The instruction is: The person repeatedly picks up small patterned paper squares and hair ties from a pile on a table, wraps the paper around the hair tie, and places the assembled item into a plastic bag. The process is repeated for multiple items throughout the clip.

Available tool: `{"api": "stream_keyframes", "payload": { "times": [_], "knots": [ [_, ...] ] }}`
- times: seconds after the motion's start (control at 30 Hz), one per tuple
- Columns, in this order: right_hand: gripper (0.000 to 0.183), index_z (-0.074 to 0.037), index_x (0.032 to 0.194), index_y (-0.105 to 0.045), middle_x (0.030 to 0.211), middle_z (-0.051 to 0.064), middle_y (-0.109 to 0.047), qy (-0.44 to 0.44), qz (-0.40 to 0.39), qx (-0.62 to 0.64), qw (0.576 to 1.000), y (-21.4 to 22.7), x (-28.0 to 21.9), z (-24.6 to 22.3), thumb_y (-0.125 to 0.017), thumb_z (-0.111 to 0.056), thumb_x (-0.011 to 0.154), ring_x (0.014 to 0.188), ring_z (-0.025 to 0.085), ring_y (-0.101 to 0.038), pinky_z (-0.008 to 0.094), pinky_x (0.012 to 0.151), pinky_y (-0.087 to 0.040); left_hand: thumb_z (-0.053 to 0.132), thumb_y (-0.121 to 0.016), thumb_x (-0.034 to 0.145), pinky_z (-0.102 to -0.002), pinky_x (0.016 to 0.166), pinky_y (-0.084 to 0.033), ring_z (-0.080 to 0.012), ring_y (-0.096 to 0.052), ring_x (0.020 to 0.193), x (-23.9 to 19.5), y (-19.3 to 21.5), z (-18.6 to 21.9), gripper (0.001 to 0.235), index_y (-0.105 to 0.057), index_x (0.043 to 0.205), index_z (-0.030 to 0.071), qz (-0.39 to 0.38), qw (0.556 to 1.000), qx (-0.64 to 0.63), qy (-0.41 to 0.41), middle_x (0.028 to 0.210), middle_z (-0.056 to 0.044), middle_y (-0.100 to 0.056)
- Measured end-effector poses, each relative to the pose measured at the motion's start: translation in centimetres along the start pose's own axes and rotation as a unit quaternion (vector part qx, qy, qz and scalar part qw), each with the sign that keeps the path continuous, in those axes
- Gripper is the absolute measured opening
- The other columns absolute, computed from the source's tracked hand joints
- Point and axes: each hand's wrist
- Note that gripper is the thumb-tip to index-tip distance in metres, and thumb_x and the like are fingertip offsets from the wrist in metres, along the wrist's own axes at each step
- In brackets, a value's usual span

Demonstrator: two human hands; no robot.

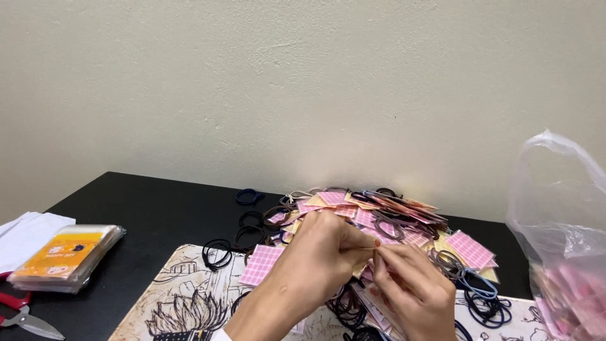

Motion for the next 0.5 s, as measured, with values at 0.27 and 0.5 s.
{"api": "stream_keyframes", "payload": {
  "times": [0.27, 0.5],
  "knots": [
    [0.025, 0.0, 0.122, -0.086, 0.105, 0.01, -0.083, -0.052, -0.008, -0.021, 0.998, 0.5, 0.4, -0.2, -0.081, -0.006, 0.098, 0.081, 0.014, -0.076, 0.024, 0.071, -0.07, 0.009, -0.084, 0.106, -0.032, 0.058, -0.044, -0.0083, -0.052, 0.06, -0.1, 1.6, 1.1, 0.012, -0.095, 0.1, 0.008, -0.033, 0.997, 0.02, 0.069, 0.069, -0.001, -0.078],
    [0.024, -0.005, 0.121, -0.089, 0.11, 0.007, -0.085, -0.144, -0.037, 0.011, 0.989, 0.7, 1.8, -1.1, -0.079, -0.007, 0.099, 0.092, 0.013, -0.077, 0.025, 0.066, -0.068, 0.021, -0.085, 0.094, -0.032, 0.077, -0.057, -0.0078, -0.068, 0.096, -0.7, 5.2, 1.5, 0.041, -0.085, 0.134, 0.01, -0.005, 0.996, 0.036, 0.085, 0.104, 0.001, -0.066]
  ]
}}
Point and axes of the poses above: each hand's wrist, its own x-axis towards the middle knuckle, its own y-axis out of the back of the hand, z = x × y
